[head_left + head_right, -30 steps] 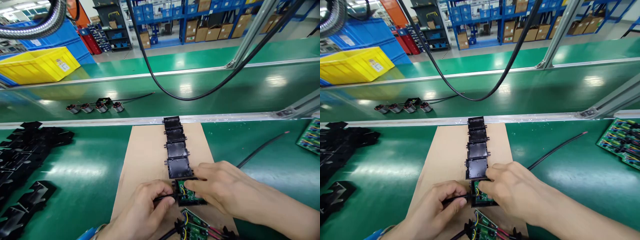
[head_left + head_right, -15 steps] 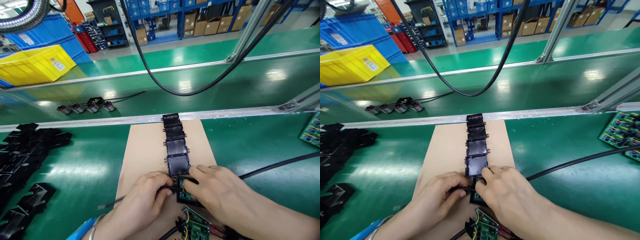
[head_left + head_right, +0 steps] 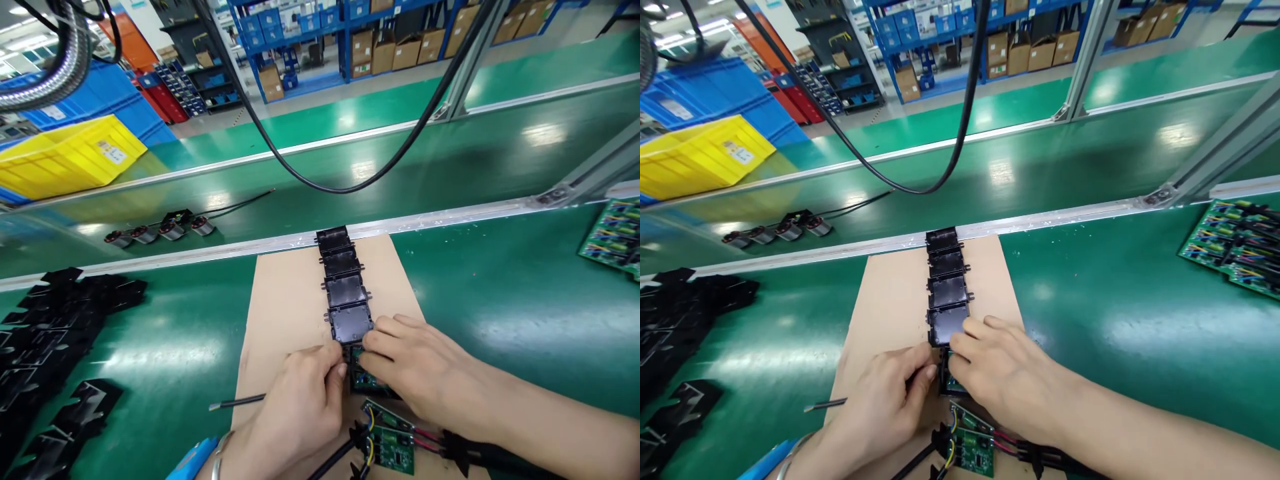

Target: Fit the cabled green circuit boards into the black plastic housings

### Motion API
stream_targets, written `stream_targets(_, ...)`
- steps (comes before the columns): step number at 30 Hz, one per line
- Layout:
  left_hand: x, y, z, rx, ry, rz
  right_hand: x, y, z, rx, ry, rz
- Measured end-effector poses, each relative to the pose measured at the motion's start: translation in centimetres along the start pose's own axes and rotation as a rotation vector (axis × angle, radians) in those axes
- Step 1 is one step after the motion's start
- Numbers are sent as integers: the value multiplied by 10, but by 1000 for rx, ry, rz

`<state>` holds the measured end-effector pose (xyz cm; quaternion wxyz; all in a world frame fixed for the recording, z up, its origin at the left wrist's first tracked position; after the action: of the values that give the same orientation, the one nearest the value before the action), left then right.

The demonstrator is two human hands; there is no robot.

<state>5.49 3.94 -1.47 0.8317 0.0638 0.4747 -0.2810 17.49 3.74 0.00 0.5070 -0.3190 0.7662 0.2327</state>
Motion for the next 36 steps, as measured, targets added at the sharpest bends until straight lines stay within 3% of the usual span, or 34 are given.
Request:
stream_targets(7, 5, 0, 3, 37, 206, -22, -4, -3, -9, -93, -29, 3)
stream_targets(16, 8, -1, 6, 102, 295, 160, 10, 6, -28, -157, -97, -26)
stream_targets(19, 11, -6, 3, 153, 244, 163, 4, 8, -23, -128, -87, -72)
stream_targets(22, 1, -10, 0, 165, 107, 141, -11, 0, -14, -96, -44, -50)
stream_targets(24, -10, -11, 5, 200, 19, 129, -24, -13, -6, -48, 52, 21)
stream_targets(27, -18, -7, 23, 313, -52, 102, -36, -35, 14, 138, 189, 93)
stream_targets(31, -6, 8, 38, 354, -10, 22, -29, -55, 34, 386, 207, 47)
stream_targets(36, 11, 14, 35, 368, 39, 13, -14, -60, 44, 458, 234, -44)
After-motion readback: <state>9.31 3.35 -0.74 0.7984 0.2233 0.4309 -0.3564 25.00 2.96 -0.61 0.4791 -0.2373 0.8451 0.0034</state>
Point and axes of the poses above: each hand's wrist, its own y-axis towards the middle knuckle, its own x-axis out of the palm, z = x × y, the point moved 7 cm from there along y, towards the middle knuckle, and after that the axes turned 7 degrees about x, right-handed, at the moved point
